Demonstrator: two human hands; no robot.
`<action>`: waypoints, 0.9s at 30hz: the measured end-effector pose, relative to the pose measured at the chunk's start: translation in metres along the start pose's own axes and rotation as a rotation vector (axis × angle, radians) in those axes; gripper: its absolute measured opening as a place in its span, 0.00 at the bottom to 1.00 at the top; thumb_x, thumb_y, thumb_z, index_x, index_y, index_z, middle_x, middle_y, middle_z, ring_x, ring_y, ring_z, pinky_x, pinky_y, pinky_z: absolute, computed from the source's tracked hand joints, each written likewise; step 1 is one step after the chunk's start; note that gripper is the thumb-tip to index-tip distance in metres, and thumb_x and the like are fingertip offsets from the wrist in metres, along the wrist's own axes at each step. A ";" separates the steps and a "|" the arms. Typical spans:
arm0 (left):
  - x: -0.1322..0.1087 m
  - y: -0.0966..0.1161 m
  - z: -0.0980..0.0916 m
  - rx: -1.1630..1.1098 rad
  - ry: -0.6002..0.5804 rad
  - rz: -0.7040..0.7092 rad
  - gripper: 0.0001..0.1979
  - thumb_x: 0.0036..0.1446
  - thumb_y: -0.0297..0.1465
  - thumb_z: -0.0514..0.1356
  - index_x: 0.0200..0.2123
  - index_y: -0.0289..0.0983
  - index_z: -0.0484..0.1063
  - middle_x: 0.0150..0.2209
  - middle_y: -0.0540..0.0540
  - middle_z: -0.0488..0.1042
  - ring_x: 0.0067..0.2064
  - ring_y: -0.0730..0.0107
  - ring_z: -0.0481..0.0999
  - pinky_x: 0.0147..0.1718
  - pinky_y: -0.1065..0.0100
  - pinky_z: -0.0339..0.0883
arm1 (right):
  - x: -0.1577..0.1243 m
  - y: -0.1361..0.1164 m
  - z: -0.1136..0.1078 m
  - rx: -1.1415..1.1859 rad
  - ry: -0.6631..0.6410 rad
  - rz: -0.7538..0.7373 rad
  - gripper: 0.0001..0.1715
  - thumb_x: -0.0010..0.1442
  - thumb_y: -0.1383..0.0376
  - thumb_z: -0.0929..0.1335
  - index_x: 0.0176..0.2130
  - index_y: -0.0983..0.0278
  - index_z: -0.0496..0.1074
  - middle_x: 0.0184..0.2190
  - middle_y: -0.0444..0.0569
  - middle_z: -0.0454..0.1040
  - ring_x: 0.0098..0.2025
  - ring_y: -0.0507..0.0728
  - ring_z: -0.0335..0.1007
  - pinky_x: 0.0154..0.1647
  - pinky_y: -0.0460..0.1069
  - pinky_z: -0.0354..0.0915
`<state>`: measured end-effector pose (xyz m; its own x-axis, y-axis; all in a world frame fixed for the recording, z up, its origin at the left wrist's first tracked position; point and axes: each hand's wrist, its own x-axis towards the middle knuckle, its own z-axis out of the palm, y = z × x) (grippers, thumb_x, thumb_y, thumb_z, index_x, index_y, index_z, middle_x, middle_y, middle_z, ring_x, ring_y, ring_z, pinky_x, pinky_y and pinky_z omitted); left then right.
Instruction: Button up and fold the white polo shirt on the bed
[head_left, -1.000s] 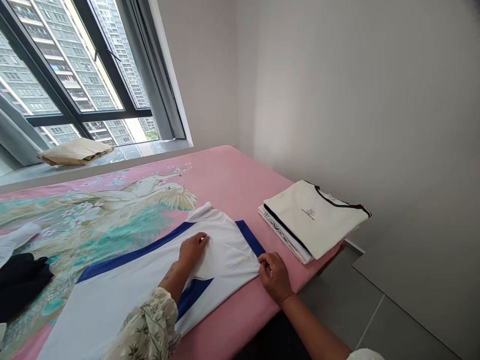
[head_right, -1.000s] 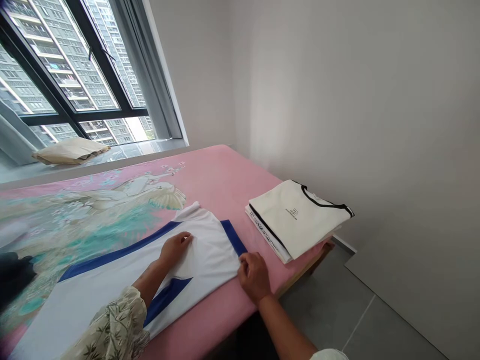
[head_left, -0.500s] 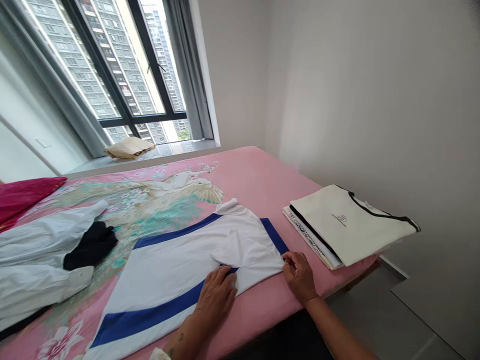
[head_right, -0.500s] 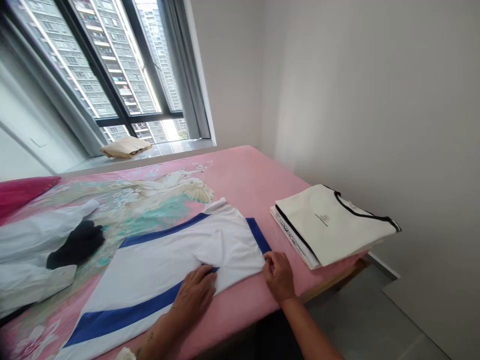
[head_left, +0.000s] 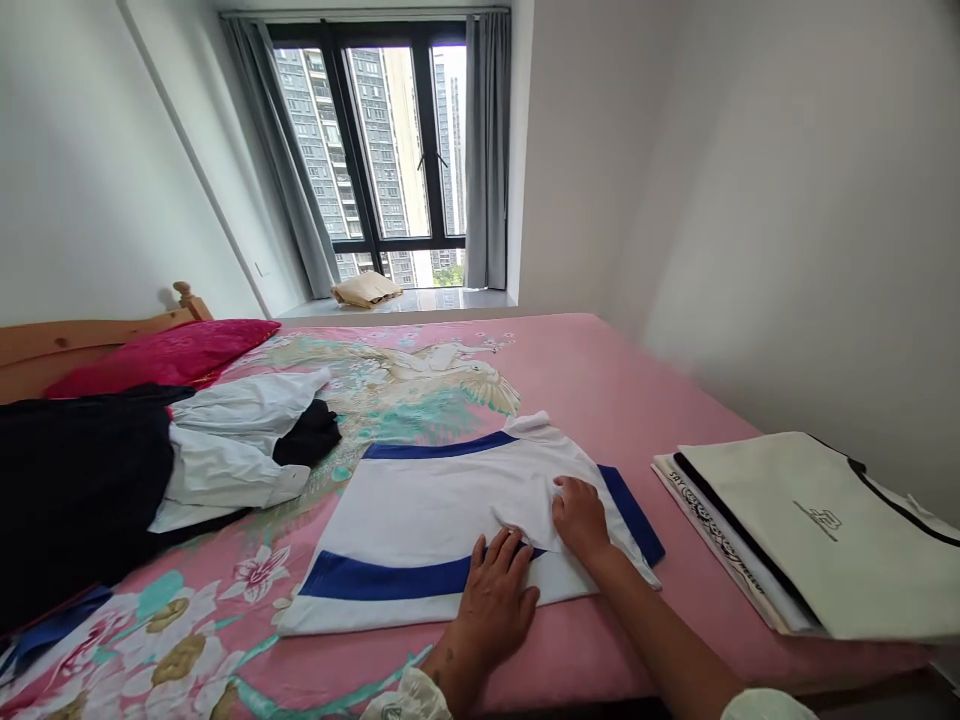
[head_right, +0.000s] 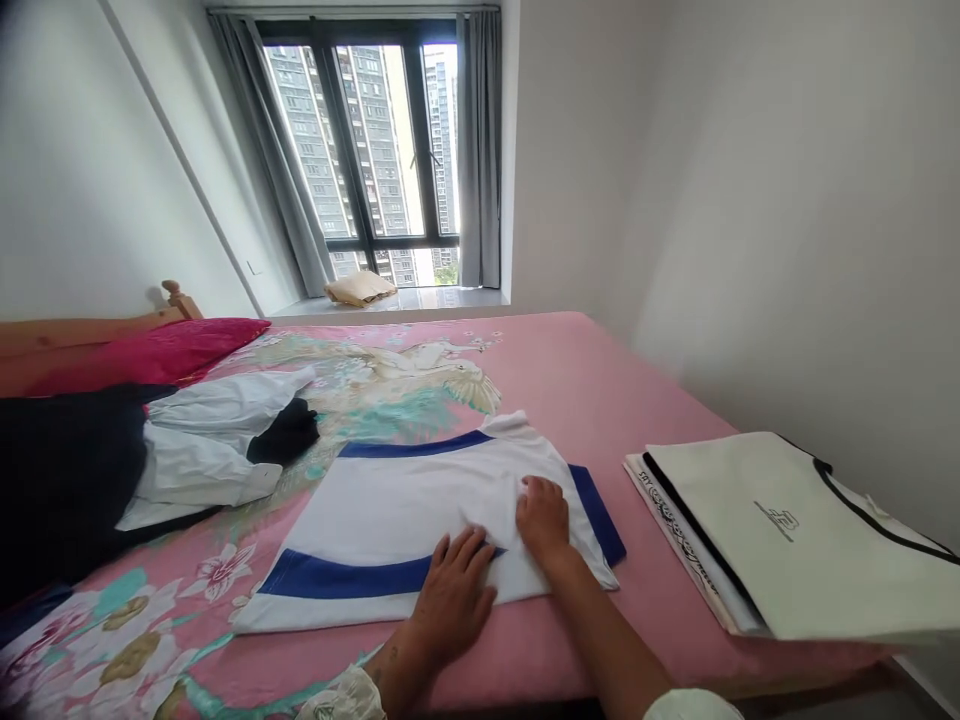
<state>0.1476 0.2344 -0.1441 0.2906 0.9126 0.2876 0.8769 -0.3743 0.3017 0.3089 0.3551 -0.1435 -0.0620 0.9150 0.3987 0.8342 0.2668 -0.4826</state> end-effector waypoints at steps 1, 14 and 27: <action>0.000 0.000 0.000 -0.005 0.000 0.000 0.24 0.55 0.34 0.54 0.56 0.46 0.60 0.62 0.48 0.59 0.64 0.59 0.53 0.62 0.49 0.45 | 0.010 0.006 0.006 -0.030 -0.010 0.039 0.12 0.54 0.68 0.62 0.39 0.65 0.70 0.39 0.57 0.72 0.43 0.61 0.64 0.42 0.54 0.59; -0.003 0.001 -0.002 -0.033 0.004 -0.045 0.23 0.56 0.37 0.52 0.55 0.43 0.61 0.61 0.42 0.59 0.61 0.53 0.57 0.61 0.44 0.44 | 0.044 0.027 0.019 -0.050 -0.179 0.060 0.12 0.56 0.58 0.64 0.27 0.63 0.67 0.26 0.49 0.71 0.29 0.54 0.66 0.26 0.47 0.51; 0.000 -0.005 -0.004 -0.102 0.027 -0.010 0.27 0.57 0.34 0.51 0.60 0.41 0.55 0.65 0.44 0.53 0.65 0.57 0.49 0.62 0.46 0.41 | 0.011 0.007 0.002 0.059 0.025 -0.138 0.12 0.60 0.65 0.57 0.38 0.64 0.66 0.38 0.52 0.70 0.43 0.57 0.65 0.46 0.53 0.60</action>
<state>0.1420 0.2358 -0.1413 0.2708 0.9120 0.3082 0.8357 -0.3816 0.3950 0.3130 0.3677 -0.1441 -0.1597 0.8606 0.4837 0.7850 0.4077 -0.4663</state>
